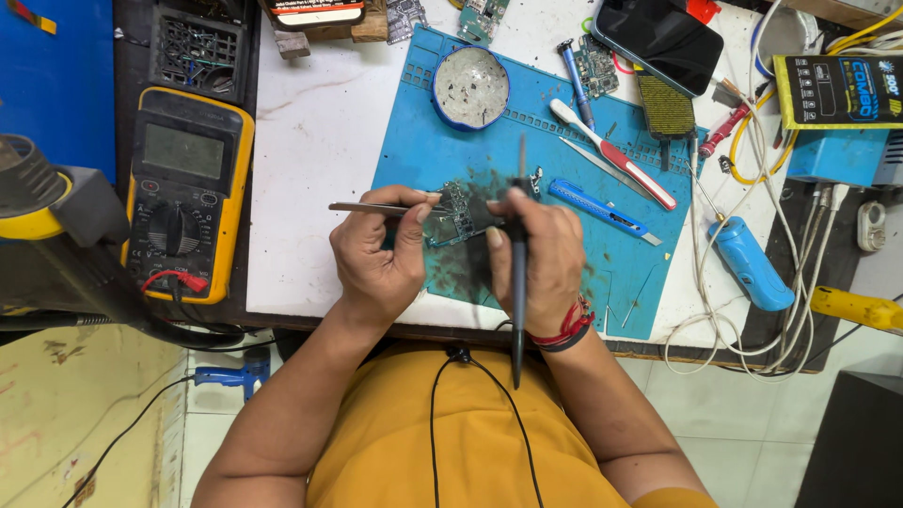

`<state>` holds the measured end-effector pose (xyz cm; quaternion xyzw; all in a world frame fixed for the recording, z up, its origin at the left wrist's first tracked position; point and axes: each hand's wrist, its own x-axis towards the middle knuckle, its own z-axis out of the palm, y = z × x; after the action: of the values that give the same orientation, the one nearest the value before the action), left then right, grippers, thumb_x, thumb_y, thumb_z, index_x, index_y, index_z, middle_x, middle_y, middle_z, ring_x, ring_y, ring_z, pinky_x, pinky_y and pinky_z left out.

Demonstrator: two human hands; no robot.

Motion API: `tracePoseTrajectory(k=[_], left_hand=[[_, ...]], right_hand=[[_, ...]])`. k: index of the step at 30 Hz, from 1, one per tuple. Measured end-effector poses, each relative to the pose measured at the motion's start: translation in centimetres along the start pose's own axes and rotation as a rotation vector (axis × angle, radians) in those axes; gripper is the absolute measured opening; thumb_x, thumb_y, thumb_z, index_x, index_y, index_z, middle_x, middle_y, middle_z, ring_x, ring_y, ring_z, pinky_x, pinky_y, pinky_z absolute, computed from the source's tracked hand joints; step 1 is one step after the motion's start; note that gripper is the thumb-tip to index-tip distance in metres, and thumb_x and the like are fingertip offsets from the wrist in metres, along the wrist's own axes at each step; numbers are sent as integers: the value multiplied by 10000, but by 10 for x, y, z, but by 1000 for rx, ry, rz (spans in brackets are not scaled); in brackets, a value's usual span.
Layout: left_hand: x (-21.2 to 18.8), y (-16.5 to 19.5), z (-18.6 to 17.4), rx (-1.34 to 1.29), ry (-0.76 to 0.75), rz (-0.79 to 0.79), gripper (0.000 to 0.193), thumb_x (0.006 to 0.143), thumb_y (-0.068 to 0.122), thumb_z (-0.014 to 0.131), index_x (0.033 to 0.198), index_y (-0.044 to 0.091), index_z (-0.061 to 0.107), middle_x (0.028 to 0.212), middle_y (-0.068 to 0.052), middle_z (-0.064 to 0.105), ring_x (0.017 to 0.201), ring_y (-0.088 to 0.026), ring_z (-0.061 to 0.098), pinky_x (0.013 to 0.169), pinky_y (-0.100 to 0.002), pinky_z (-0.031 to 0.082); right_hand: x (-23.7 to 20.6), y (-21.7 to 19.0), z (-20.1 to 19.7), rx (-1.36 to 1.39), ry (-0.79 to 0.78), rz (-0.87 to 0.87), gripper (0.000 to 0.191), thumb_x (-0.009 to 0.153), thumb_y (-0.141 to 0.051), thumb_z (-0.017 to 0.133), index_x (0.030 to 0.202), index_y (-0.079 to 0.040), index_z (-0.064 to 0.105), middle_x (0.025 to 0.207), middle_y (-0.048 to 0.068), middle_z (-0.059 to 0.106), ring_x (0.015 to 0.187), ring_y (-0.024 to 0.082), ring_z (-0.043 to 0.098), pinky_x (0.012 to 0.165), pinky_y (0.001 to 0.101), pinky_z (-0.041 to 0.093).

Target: The person solders components on a small circuit board placed on a blue silicone mat, holding the board with tweezers in one hand and a soldering iron in the other. They reposition the board, apply solder to multiple points, and periodically touch the iron to the sponge holder while working across the board.

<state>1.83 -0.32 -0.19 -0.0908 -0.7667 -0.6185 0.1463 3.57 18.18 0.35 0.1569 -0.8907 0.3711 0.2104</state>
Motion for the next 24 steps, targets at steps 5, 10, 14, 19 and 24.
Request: tracePoseTrajectory(k=[5, 10, 14, 19, 24], left_hand=[[0, 0, 2, 21, -12, -66, 65, 1061, 38, 652, 1105, -10, 653, 979, -98, 769, 821, -103, 715, 725, -233, 563], [1, 1, 2, 48, -26, -110, 63, 1049, 45, 661, 1085, -6, 671, 934, -86, 772, 754, -91, 693, 666, -228, 539], [2, 1, 2, 55, -29, -65, 69, 1065, 55, 658, 1097, -4, 673, 955, -85, 765, 820, -108, 722, 718, -237, 567], [2, 2, 2, 57, -52, -63, 92, 1055, 68, 666, 1102, -11, 665, 960, -82, 766, 820, -110, 727, 717, -237, 571], [1, 3, 0, 30, -13, -50, 98, 1061, 64, 669, 1132, -4, 666, 1007, -103, 761, 852, -132, 717, 756, -255, 572]], right_hand=[[-9, 3, 0, 16, 71, 61, 354, 940, -130, 779, 1233, 13, 643, 857, 95, 687, 693, 256, 651, 662, 352, 506], [1, -2, -2, -6, -19, -3, 261, 977, -131, 795, 1198, -79, 667, 990, 102, 723, 857, 281, 704, 740, 359, 547], [12, -10, -3, -86, -151, -11, 411, 863, -225, 843, 1189, -55, 659, 977, 134, 683, 891, 328, 638, 803, 428, 482], [16, -12, -3, -129, -146, 24, 361, 874, -173, 801, 1189, -71, 657, 987, 108, 687, 930, 314, 633, 825, 430, 437], [10, -8, -2, -134, -125, 51, 340, 896, -146, 798, 1192, -63, 654, 977, 111, 694, 909, 315, 643, 807, 427, 439]])
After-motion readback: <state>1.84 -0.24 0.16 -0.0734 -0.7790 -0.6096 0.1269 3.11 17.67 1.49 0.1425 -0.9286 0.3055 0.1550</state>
